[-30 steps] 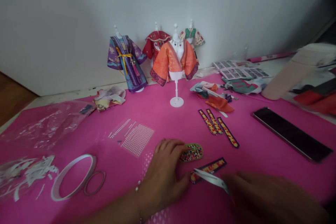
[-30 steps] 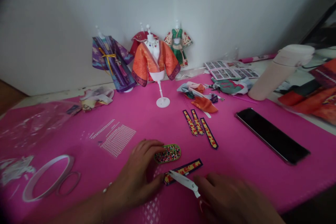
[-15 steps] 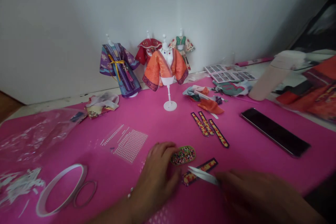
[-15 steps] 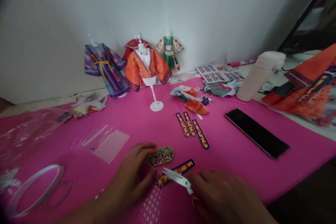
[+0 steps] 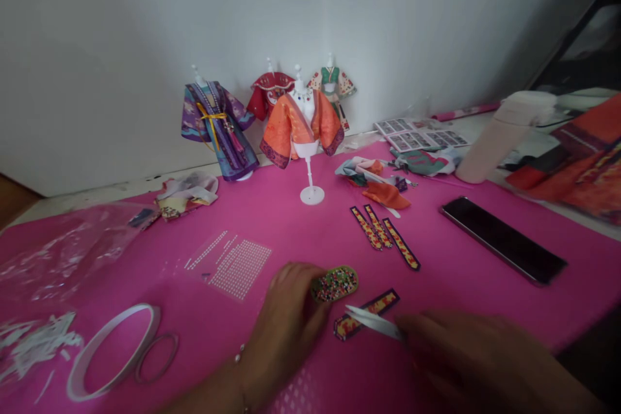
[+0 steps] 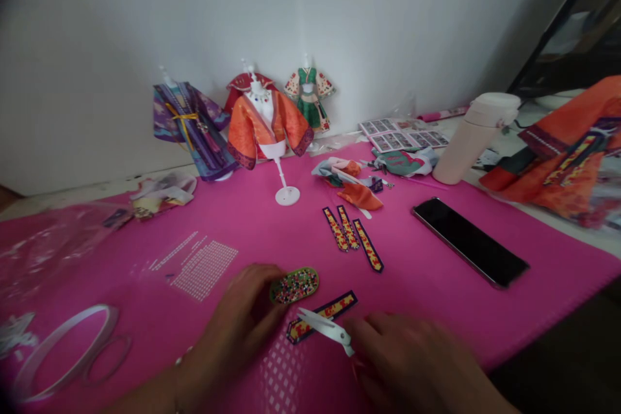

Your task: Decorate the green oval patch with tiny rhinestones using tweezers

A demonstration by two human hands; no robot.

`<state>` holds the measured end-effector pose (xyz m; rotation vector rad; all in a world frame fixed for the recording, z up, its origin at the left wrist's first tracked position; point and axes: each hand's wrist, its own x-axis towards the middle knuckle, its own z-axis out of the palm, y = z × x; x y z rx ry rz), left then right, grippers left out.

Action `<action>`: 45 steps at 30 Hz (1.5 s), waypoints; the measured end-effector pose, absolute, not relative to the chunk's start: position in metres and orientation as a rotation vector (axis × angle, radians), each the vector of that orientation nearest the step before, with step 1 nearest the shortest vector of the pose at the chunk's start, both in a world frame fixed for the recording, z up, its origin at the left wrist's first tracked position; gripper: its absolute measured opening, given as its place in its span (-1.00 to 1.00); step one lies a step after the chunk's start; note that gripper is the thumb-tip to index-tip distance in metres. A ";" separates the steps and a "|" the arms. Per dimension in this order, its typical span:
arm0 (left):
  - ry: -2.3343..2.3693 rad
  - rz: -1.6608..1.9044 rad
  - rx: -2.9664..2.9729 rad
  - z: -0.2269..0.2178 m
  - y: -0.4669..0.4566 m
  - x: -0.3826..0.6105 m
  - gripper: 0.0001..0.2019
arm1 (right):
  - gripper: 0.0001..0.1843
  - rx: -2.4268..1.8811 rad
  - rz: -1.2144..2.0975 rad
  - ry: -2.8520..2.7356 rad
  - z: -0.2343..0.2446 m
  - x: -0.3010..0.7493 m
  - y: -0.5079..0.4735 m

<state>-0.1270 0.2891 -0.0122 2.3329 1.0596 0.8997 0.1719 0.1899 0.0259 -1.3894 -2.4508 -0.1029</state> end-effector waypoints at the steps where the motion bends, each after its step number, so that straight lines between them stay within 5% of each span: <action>1: 1.059 0.912 2.333 -0.012 0.289 -0.127 -0.77 | -0.68 -1.359 -0.102 -2.457 0.026 0.172 0.190; 45: 1.059 0.982 2.053 -0.017 0.286 -0.129 -0.58 | -0.67 -1.309 -0.220 -2.369 0.021 0.186 0.185</action>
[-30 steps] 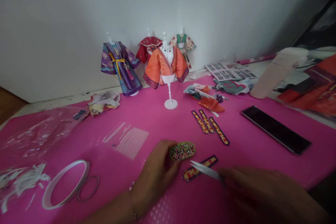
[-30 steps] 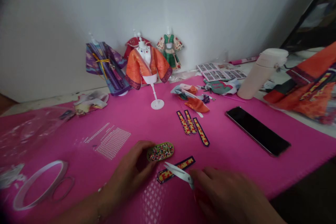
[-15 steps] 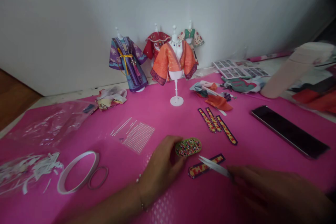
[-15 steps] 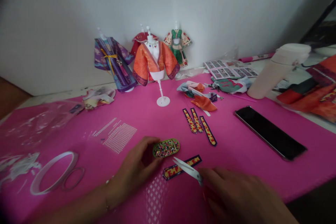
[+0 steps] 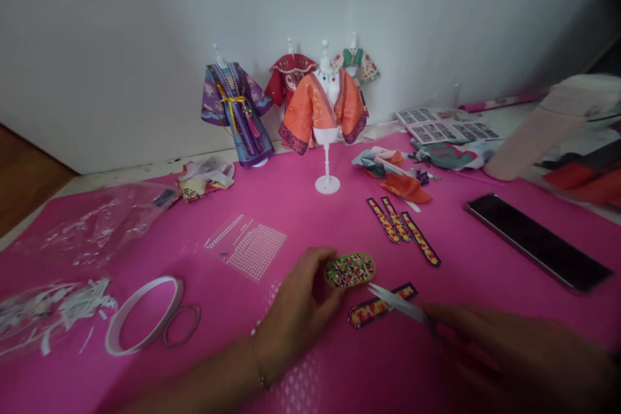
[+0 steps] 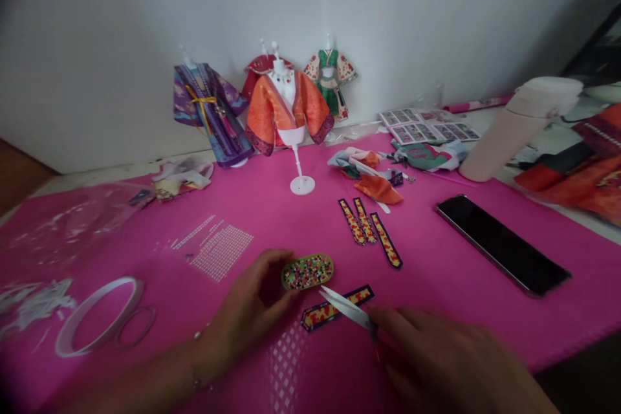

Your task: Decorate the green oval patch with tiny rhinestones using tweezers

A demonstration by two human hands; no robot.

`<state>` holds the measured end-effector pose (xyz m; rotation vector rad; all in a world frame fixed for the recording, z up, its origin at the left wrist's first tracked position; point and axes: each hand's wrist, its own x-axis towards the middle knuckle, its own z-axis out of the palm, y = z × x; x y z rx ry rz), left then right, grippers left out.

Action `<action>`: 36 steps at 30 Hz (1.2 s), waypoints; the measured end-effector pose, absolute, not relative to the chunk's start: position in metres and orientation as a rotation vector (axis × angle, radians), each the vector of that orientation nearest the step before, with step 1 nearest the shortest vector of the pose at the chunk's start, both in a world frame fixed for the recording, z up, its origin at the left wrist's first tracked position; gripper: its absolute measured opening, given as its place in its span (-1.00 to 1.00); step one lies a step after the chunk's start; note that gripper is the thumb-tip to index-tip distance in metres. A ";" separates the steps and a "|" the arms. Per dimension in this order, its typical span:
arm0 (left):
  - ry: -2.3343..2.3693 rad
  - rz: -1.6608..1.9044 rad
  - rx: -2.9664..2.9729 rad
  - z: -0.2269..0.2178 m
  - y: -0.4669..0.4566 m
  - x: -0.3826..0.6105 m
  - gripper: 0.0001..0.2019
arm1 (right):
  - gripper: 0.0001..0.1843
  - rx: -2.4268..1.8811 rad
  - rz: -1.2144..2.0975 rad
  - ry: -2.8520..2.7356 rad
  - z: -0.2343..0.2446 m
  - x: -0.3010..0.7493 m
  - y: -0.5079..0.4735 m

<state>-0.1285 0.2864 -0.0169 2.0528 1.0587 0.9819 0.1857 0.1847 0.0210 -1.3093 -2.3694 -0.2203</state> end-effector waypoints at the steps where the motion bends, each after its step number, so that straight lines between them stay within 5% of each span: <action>1: 1.023 0.997 2.084 -0.015 0.285 -0.128 -0.59 | -0.67 -1.311 -0.226 -2.369 0.020 0.186 0.184; 36: 0.715 1.121 2.208 -0.008 0.269 -0.121 -0.57 | -0.61 -1.348 -0.183 -2.413 0.009 0.189 0.177</action>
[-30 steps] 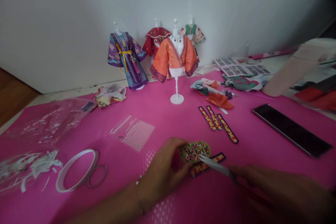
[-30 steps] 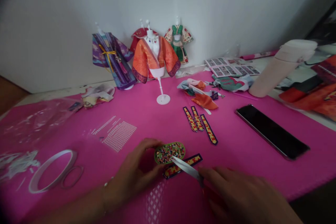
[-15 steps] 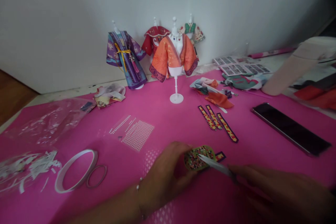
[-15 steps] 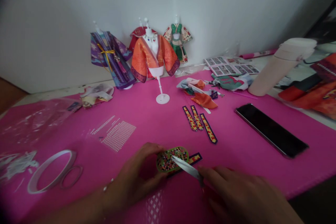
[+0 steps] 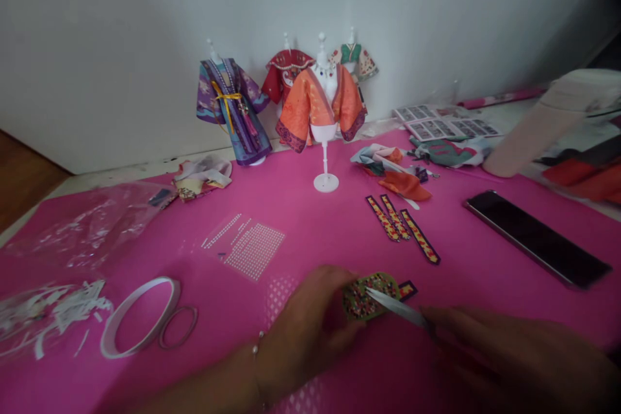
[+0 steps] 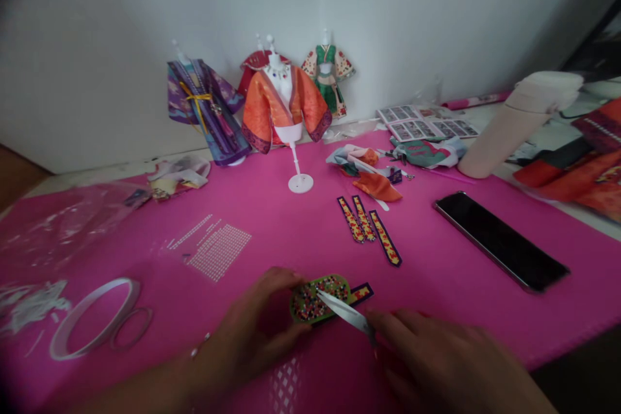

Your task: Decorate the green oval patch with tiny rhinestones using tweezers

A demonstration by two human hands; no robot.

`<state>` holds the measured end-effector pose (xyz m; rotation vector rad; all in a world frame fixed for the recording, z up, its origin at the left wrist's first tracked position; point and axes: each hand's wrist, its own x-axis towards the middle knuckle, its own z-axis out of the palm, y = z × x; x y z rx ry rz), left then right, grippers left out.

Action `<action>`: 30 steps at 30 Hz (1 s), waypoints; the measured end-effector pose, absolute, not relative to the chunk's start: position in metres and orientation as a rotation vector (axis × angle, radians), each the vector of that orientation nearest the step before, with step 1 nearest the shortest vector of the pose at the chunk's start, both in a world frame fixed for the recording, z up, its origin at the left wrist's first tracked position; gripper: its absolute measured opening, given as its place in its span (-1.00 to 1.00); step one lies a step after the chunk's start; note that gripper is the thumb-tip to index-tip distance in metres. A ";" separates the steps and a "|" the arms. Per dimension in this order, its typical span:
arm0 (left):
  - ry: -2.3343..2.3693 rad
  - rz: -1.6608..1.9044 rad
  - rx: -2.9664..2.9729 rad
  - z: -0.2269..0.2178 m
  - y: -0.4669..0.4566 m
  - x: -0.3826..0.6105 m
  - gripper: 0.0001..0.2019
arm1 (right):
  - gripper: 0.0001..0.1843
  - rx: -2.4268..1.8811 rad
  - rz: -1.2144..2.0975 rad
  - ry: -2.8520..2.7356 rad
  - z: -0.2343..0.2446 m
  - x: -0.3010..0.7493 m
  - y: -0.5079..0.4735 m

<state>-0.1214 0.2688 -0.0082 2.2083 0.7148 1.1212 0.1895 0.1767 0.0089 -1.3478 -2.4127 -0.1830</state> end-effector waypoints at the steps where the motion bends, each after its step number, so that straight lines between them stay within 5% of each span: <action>1: 0.716 1.122 2.203 -0.008 0.269 -0.121 -0.58 | -0.61 -1.358 -0.188 -2.405 0.007 0.190 0.176; 30: 0.708 1.129 2.210 -0.005 0.272 -0.121 -0.65 | -0.60 -1.311 -0.165 -2.381 0.018 0.185 0.181</action>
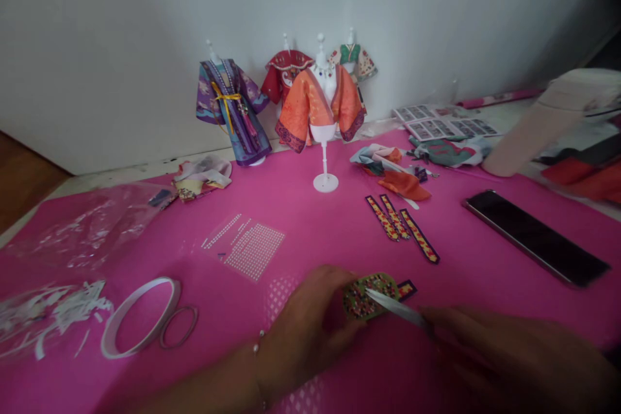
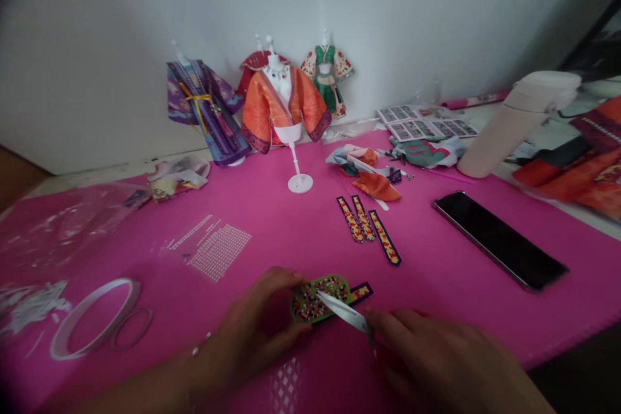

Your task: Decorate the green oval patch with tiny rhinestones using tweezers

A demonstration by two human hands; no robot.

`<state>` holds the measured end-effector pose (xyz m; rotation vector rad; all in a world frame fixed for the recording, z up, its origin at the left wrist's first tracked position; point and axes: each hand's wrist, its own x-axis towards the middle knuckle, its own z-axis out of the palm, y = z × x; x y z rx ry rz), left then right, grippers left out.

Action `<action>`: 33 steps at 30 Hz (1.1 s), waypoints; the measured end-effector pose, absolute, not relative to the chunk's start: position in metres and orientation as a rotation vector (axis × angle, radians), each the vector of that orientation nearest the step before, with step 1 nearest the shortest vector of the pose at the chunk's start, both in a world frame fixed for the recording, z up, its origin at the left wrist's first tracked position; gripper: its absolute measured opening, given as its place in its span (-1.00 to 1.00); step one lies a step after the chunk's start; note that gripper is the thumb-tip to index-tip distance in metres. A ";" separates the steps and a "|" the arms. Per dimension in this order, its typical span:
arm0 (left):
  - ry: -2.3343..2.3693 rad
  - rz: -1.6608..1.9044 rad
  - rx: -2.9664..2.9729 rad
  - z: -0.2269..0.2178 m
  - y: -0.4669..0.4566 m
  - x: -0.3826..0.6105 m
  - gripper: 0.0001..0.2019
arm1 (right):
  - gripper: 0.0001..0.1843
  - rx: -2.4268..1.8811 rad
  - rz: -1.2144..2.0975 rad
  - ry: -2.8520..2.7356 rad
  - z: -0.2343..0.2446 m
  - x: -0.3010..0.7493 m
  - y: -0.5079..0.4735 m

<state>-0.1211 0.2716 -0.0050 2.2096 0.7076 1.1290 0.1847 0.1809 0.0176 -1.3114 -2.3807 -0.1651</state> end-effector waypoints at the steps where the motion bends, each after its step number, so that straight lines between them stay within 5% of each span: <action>1: 0.710 1.126 2.207 -0.005 0.271 -0.121 -0.65 | -0.61 -1.310 -0.169 -2.391 0.017 0.185 0.181; 33: 1.102 0.878 2.412 -0.005 0.286 -0.127 -0.67 | -0.55 -1.253 -0.140 -2.542 0.019 0.188 0.185</action>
